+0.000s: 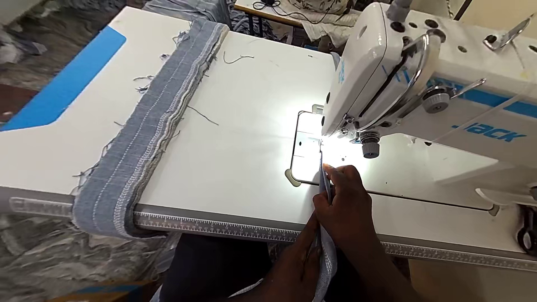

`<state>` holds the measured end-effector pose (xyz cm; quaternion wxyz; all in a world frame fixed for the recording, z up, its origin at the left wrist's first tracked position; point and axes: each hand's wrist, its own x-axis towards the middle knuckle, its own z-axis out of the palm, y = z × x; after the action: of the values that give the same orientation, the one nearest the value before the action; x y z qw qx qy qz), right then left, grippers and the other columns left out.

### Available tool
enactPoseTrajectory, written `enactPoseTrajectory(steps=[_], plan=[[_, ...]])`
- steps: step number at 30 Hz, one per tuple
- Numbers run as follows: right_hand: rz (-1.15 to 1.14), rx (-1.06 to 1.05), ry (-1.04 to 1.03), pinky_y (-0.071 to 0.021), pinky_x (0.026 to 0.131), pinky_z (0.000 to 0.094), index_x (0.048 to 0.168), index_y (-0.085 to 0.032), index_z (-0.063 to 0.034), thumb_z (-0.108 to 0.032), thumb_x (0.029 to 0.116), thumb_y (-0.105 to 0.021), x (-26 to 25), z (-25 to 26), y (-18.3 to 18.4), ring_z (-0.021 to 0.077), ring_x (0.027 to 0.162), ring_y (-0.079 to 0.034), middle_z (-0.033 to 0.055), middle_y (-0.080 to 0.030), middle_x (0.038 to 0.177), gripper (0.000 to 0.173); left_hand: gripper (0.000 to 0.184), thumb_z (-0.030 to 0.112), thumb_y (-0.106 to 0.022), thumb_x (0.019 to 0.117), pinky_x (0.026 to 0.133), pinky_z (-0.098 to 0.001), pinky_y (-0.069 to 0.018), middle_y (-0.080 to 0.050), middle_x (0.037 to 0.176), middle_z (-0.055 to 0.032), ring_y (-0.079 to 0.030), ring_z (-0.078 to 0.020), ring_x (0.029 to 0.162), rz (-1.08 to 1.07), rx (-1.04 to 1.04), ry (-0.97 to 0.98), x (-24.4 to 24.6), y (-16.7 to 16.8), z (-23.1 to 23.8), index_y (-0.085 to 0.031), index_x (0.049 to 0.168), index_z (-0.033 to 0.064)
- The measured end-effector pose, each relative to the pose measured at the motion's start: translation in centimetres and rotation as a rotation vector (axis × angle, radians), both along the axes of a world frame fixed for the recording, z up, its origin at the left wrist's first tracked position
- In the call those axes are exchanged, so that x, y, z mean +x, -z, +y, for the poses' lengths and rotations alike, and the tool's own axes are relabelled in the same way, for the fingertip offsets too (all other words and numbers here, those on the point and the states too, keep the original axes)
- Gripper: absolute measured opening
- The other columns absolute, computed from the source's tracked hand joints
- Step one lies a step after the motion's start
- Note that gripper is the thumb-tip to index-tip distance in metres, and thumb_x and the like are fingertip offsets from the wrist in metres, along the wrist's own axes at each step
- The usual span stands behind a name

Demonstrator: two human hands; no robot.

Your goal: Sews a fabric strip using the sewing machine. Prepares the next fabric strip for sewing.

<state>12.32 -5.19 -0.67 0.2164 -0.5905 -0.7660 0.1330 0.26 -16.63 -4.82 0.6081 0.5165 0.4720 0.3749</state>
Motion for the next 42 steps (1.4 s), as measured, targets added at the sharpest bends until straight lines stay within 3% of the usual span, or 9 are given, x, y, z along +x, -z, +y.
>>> enactPoseTrajectory(steps=[6,10,19,22,25,28,30,35,42], plan=[[0.002,0.013,-0.003,-0.0524,0.06,0.0301,0.136,-0.066,-0.0081,-0.013,0.085,-0.072,0.0,0.1,0.1,0.0136,0.078,-0.06,0.0067,-0.058,0.112,0.052,0.068,0.011,-0.045,0.1079,0.069,-0.0233,-0.0587,-0.058,0.141,-0.0045,-0.065,-0.0044,0.078,-0.015,-0.1,0.035,-0.4,-1.1,0.1,-0.01,0.165,0.0142],[0.011,-0.02,-0.015,-0.0534,0.06,0.0298,0.135,-0.067,-0.0086,-0.012,0.0846,-0.073,0.3,0.0,-0.2,0.0128,0.077,-0.06,0.0058,-0.059,0.11,0.051,0.059,0.012,-0.05,0.0979,0.052,-0.0313,-0.053,-0.065,0.077,-0.0032,-0.057,-0.0125,0.055,0.385,0.141,0.065,-1.0,-1.6,0.5,-0.039,0.155,0.0002],[0.019,-0.119,-0.064,-0.052,0.063,0.0298,0.13,-0.071,-0.0094,-0.014,0.0827,-0.071,0.6,3.5,-0.9,0.0125,0.076,-0.059,0.0047,-0.059,0.102,0.048,0.015,0.027,-0.053,0.1019,0.056,-0.0387,-0.053,-0.061,0.076,-0.0002,-0.065,-0.019,0.068,1.186,0.322,0.518,-1.6,-7.1,8.0,-0.061,0.106,0.0149],[0.081,-0.207,-0.089,-0.0548,0.063,0.036,0.136,-0.065,-0.016,-0.013,0.0858,-0.07,1.6,2.9,-1.9,0.0148,0.074,-0.061,0.0036,-0.063,0.1,0.051,0.028,0.035,-0.055,0.0992,0.065,-0.0337,-0.0542,-0.063,0.084,0.004,-0.064,-0.0137,0.077,1.121,0.576,0.401,-3.3,-6.0,7.6,-0.066,0.12,0.0195],[0.3,-0.324,-0.224,-0.0538,0.048,0.0284,0.107,-0.074,-0.0221,-0.021,0.0897,-0.067,4.9,1.1,-2.5,0.0069,0.06,-0.061,-0.0068,-0.068,0.083,0.019,0.026,0.024,-0.065,0.0966,0.08,-0.0325,-0.0533,-0.062,0.096,0.0029,-0.059,-0.0146,0.095,0.827,0.878,0.135,-5.3,-4.1,8.0,-0.075,0.12,0.0212],[0.382,-0.084,-0.479,-0.0574,0.096,0.0302,0.116,-0.076,-0.0242,-0.043,0.0866,-0.079,7.2,0.5,-1.5,0.0095,0.124,-0.058,-0.0053,-0.059,0.136,0.035,0.012,0.018,-0.066,0.0965,0.104,-0.036,-0.0504,-0.064,0.118,0.0005,-0.055,-0.0184,0.124,0.492,0.906,0.003,-6.0,-3.6,9.4,-0.078,0.099,0.0189],[0.574,0.087,-0.558,-0.0529,0.11,0.0434,0.105,-0.079,-0.0139,-0.025,0.0919,-0.078,7.3,1.7,-0.2,0.0261,0.134,-0.056,0.0058,-0.067,0.132,0.018,0.012,0.017,-0.063,0.0994,0.114,-0.0433,-0.0476,-0.062,0.134,-0.006,-0.049,-0.0263,0.139,0.336,0.887,0.036,-6.0,-3.8,10.7,-0.073,0.098,0.0121],[0.954,0.151,-0.265,-0.0653,0.066,0.0286,0.102,-0.058,-0.0098,-0.005,0.0874,-0.08,4.4,2.2,0.1,0.0133,0.074,-0.072,0.0024,-0.072,0.091,0.027,0.018,0.01,-0.062,0.101,0.071,-0.0263,-0.0603,-0.067,0.096,-0.0007,-0.067,-0.011,0.08,0.155,0.689,-0.172,-4.5,-4.9,12.1,-0.055,0.117,0.0081],[0.855,0.251,-0.19,-0.0626,0.063,0.0224,0.103,-0.075,-0.0004,-0.007,0.0828,-0.085,3.8,2.3,-0.1,0.0091,0.073,-0.069,0.0035,-0.072,0.092,0.023,0.027,0.008,-0.056,0.1036,0.075,-0.0256,-0.0602,-0.067,0.109,-0.0031,-0.067,-0.0114,0.087,0.212,0.69,-0.14,-5.3,-5.7,12.7,-0.069,0.127,0.0032]])
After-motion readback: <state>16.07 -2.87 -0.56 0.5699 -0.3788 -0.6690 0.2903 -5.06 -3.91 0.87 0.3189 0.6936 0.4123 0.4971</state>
